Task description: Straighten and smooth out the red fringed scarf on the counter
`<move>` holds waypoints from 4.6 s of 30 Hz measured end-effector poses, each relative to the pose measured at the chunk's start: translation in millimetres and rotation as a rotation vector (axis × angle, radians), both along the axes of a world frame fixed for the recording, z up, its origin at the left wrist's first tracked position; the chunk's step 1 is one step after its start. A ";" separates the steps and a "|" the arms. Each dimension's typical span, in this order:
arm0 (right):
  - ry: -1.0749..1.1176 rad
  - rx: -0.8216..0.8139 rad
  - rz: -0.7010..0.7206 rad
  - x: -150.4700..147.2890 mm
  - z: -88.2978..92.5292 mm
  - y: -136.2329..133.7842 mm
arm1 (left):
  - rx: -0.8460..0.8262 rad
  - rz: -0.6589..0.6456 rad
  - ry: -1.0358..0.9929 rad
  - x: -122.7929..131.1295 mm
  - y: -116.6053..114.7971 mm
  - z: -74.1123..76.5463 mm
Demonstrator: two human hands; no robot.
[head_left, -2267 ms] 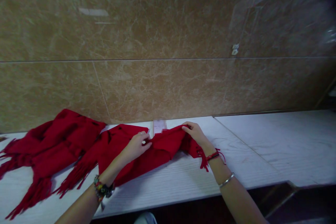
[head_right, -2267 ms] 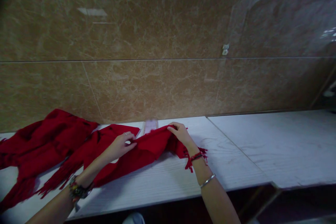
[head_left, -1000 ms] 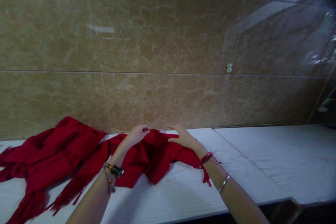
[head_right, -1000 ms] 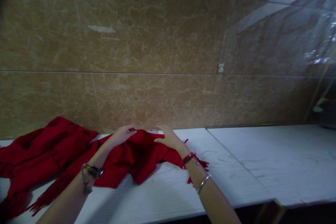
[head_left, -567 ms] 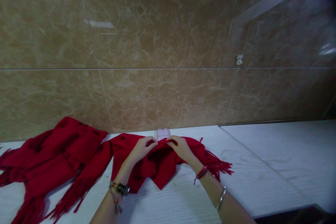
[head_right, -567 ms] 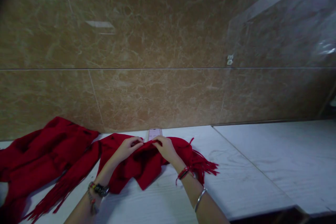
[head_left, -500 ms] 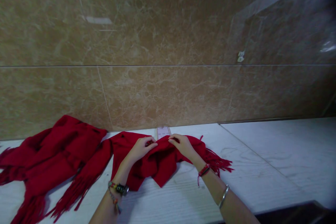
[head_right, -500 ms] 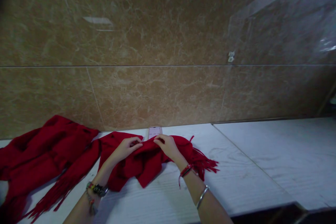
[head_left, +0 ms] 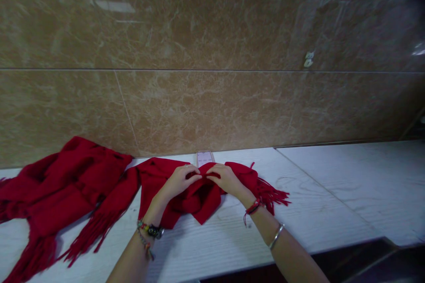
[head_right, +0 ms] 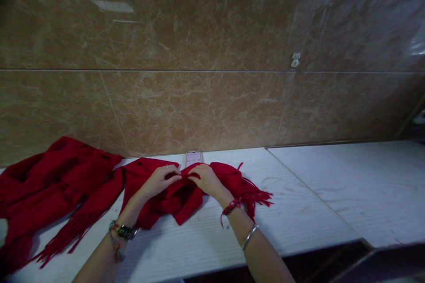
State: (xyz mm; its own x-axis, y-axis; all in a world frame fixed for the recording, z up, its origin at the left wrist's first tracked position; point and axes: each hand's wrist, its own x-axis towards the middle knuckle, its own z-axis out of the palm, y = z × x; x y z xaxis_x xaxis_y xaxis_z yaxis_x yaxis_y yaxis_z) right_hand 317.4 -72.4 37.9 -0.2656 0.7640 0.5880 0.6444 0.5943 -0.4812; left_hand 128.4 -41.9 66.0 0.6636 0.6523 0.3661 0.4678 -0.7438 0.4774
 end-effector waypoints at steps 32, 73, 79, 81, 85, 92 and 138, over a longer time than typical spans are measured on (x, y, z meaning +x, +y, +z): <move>-0.047 0.048 0.064 -1.1 5.7 -5.4 | 0.045 -0.019 0.133 -4.1 2.9 -3.6; 0.091 -0.182 0.018 31.9 11.9 -1.5 | 0.124 0.063 0.226 -13.6 11.4 -10.2; -0.011 -0.073 0.095 6.7 7.9 -8.2 | 0.190 0.020 0.214 -1.9 5.1 -11.7; 0.021 -0.053 0.018 3.4 7.1 -6.3 | 0.204 0.042 0.191 -2.0 6.3 -12.2; 0.138 -0.018 -0.121 10.8 7.4 -1.1 | 0.237 0.102 0.165 -4.9 10.1 -12.9; -0.048 0.131 -0.032 4.8 0.8 -2.3 | 0.242 0.086 0.171 -0.7 6.6 -13.4; 0.198 0.196 -0.331 32.7 9.3 4.1 | 0.265 0.235 0.141 -1.5 12.1 -20.7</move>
